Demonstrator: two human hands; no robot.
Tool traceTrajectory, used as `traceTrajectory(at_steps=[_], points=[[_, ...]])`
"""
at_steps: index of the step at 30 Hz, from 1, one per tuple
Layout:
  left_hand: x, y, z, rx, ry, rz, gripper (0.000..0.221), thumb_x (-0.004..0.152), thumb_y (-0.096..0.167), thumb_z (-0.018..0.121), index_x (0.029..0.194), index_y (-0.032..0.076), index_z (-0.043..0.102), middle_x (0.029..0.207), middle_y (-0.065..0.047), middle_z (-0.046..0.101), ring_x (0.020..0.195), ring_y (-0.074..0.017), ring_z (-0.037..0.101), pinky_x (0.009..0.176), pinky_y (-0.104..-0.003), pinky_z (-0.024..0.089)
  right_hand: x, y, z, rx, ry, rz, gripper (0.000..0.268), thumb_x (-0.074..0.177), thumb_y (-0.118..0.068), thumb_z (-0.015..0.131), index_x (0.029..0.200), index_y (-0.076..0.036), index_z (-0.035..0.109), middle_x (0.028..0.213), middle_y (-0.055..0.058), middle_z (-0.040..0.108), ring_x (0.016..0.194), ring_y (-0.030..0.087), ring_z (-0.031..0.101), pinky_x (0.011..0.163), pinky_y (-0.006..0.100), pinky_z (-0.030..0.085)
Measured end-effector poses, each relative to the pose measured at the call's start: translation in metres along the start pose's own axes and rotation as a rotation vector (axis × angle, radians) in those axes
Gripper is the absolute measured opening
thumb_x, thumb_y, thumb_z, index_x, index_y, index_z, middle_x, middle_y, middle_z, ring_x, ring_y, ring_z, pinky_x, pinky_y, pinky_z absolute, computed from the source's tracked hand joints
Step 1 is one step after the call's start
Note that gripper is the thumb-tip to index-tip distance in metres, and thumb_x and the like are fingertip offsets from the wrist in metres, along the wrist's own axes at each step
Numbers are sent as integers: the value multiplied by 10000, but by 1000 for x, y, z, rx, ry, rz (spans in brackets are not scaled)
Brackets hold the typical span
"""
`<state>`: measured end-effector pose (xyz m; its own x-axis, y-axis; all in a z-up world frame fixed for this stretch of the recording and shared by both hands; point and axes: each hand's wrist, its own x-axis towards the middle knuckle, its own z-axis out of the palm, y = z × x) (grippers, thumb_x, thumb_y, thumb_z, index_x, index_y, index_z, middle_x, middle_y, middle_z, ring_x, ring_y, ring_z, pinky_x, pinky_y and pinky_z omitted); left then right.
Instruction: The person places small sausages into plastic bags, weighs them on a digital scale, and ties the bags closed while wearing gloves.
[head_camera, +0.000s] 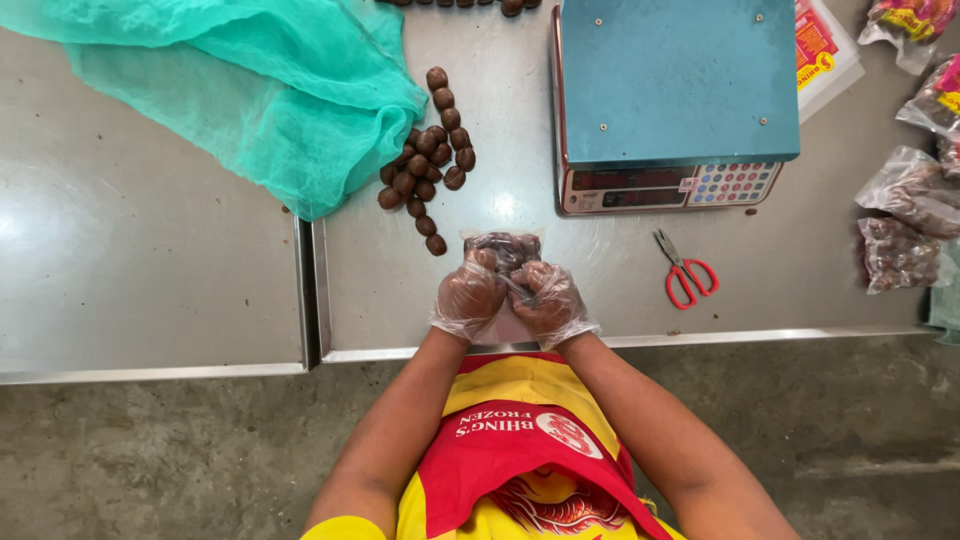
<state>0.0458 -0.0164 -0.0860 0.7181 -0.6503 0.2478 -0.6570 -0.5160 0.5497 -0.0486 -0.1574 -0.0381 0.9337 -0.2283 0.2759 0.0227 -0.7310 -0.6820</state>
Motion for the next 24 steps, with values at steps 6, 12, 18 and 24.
traceTrajectory(at_steps=[6, 12, 18, 24], points=[[6, 6, -12, 94, -147, 24, 133, 869, 125, 669, 989, 93, 622, 942, -138, 676, 750, -314, 698, 652, -429, 575, 3, -3, -6, 31, -25, 39, 208, 746, -81, 815, 902, -89, 677, 901, 122, 695, 823, 341, 669, 747, 444, 548], [41, 21, -53, 126, -236, 226, 239, 808, 134, 654, 1040, 77, 654, 1029, -152, 684, 894, -329, 692, 752, -458, 554, 4, -1, -7, 41, -4, 5, 222, 767, -80, 803, 932, -90, 656, 922, 120, 689, 854, 346, 677, 760, 446, 556], [41, 12, -50, -77, -170, 271, 172, 907, 72, 594, 1068, 80, 654, 1048, -157, 678, 924, -345, 670, 791, -464, 558, 7, -11, -6, 5, 26, 42, 201, 758, -95, 818, 878, -97, 657, 868, 124, 689, 796, 355, 677, 703, 452, 561], [28, 7, -20, 44, -153, 136, 72, 967, 99, 575, 997, 63, 630, 999, -180, 662, 866, -349, 671, 724, -479, 553, 9, -9, -7, 15, -23, 59, 179, 765, -95, 818, 813, -92, 646, 808, 134, 676, 744, 362, 670, 661, 455, 549]])
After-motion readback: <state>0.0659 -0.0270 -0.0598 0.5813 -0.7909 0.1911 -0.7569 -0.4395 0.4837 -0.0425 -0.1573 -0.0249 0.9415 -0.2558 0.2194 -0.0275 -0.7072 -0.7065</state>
